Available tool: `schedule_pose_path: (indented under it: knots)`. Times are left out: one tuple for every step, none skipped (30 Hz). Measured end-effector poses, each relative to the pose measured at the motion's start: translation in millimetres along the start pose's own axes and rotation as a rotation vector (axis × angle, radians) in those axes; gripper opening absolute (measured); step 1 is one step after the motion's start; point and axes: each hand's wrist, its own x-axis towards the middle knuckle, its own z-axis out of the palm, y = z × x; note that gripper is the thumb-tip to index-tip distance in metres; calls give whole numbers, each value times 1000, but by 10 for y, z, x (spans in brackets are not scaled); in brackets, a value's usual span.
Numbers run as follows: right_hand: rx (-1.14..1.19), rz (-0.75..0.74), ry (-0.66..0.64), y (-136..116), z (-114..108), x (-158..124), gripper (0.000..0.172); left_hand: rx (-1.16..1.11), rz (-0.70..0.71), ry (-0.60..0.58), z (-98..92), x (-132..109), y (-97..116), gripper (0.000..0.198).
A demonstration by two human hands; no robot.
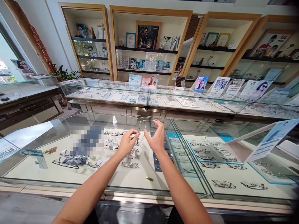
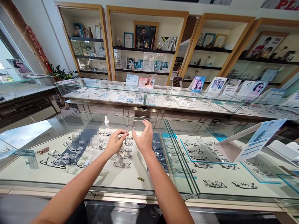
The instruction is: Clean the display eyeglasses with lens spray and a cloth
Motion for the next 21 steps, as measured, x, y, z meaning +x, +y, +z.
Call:
schedule_pose_path:
  knots:
    - [2, -12, -3, 0, -7, 5, 58, -3, 8, 17, -3, 4, -10, 30]
    - [3, -24, -10, 0, -14, 10, 57, -7, 14, 34, -7, 8, -18, 30]
    - [3, -36, -21, 2, -21, 14, 57, -9, 17, 48, -12, 13, -23, 30]
    - [2, -48, -35, 4, -27, 17, 58, -12, 18, 62, -18, 19, -25, 30]
    - [1, -57, -52, 6, -33, 19, 59, -17, 16, 75, -25, 25, -24, 30]
    - [0, -61, -70, 9, -39, 21, 60, -25, 13, 89, -33, 32, -20, 31]
    - [0, -60, -88, 13, -44, 22, 61, -37, 9, 108, -42, 39, -12, 31]
    - [-1, -56, -103, 16, -48, 22, 62, -51, 4, 129, -52, 48, -2, 31]
    - [-2, -49, -114, 18, -52, 23, 62, -71, 1, 153, -63, 57, 9, 31]
    - [-4, -40, -122, 20, -54, 22, 62, -91, 0, 178, -74, 65, 20, 31]
    - [-8, -32, -129, 22, -55, 21, 63, -108, 1, 202, -86, 73, 30, 31]
    - [-14, -26, -136, 24, -55, 18, 63, -121, 3, 227, -98, 80, 40, 31]
    - [-21, -22, -146, 25, -52, 15, 62, -130, 4, 248, -109, 85, 48, 31]
    - [-30, -20, -159, 26, -49, 10, 62, -137, 4, 268, -118, 88, 54, 31]
    - [-41, -17, -175, 27, -46, 5, 62, -142, 3, 285, -126, 90, 60, 31]
    - [-53, -15, -191, 27, -42, 0, 62, -145, 1, 298, -132, 90, 64, 31]
    - [-65, -14, -204, 24, -41, -5, 62, -147, 2, 304, -135, 89, 66, 31]
    - [-79, -13, -212, 18, -41, -9, 62, -148, 7, 304, -136, 89, 68, 31]
    - [-91, -14, -212, 8, -43, -12, 61, -145, 14, 294, -134, 88, 68, 31]
    - [-100, -19, -206, -8, -48, -14, 59, -142, 22, 277, -129, 87, 66, 30]
    - [-101, -29, -200, -30, -55, -15, 56, -136, 31, 255, -121, 86, 61, 30]
